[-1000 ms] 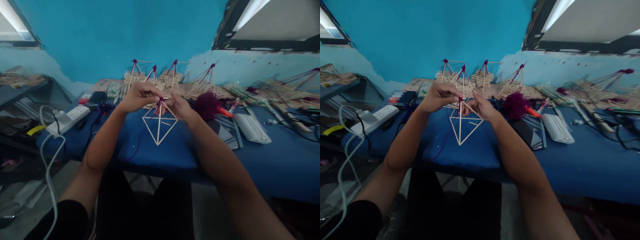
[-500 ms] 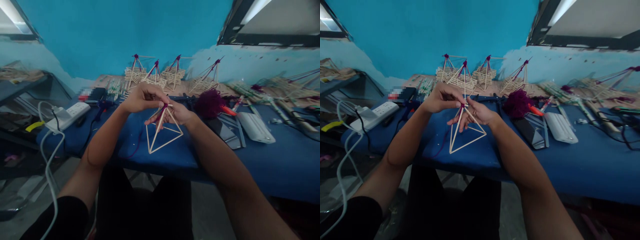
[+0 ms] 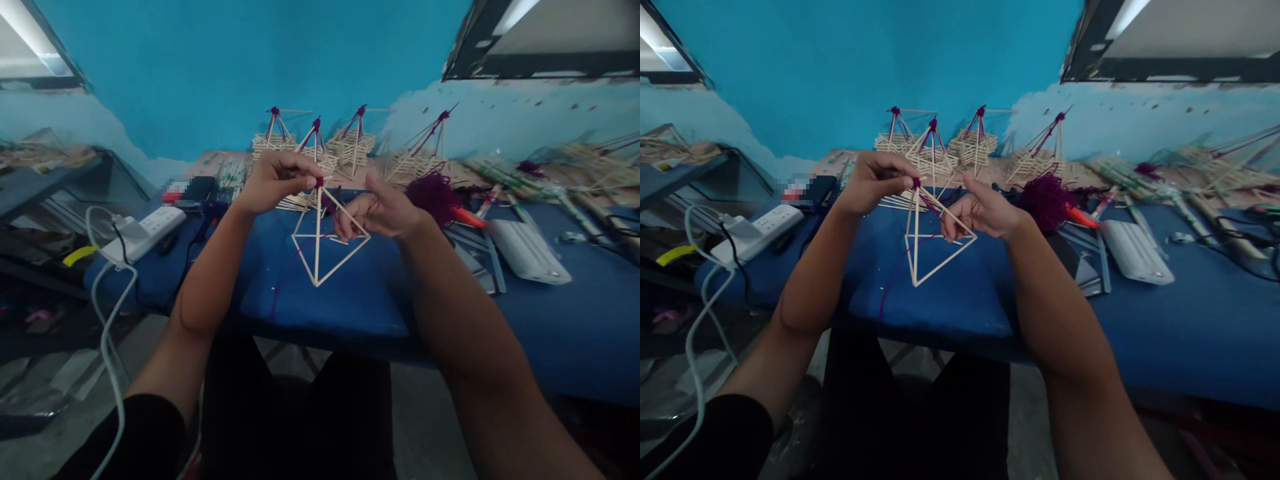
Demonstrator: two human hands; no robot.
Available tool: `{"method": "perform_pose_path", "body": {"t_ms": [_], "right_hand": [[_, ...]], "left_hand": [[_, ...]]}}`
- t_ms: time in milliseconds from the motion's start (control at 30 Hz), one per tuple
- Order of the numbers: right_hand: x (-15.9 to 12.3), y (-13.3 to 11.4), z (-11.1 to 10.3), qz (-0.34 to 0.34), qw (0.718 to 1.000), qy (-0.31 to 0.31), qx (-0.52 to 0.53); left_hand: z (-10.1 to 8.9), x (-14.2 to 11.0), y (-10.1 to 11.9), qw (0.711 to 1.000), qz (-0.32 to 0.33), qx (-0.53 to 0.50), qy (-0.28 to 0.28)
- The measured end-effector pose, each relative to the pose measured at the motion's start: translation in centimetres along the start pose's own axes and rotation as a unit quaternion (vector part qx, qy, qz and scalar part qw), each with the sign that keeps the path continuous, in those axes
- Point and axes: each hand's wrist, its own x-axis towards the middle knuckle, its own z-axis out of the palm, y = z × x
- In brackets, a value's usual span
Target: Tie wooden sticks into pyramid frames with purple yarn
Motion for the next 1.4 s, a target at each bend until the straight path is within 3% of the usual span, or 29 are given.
{"method": "perform_pose_path", "body": {"t_ms": [200, 333, 500, 667, 900, 1200, 1400], "right_hand": [[0.5, 1.6, -0.7, -0.003, 0.999, 0.027, 0.032], [1.4, 2.1, -0.2, 0.045, 0.998, 0.036, 0.008], [1.9, 2.0, 0.7, 0.024, 0.999, -0.036, -0.03], [1.8, 2.3, 0.6, 0.003, 0.997, -0.071, 0.012], [1.6, 3.3, -0.1, 0.018, 0.998, -0.028, 0.051], [1.4, 4.6, -0.9, 0.004, 0.992, 0.036, 0.121], [1.5, 4.8, -1.2, 0.009, 0.993, 0.033, 0.116]], "left_hand": [[-0.3, -0.2, 0.4, 1.0, -0.007, 0.021, 0.015], [-0.2, -0.2, 0.5, 0.999, -0.009, 0.028, 0.017], [0.5, 0.0, 0.0, 1.0, -0.017, -0.01, 0.008], [0.7, 0.1, -1.0, 0.999, 0.004, -0.046, -0.027], [0.6, 0.3, -2.1, 0.994, 0.067, -0.056, -0.06], [0.6, 0.2, -1.7, 0.995, 0.051, -0.061, -0.057], [0.5, 0.4, -1.7, 0.995, 0.042, -0.06, -0.073]]}}
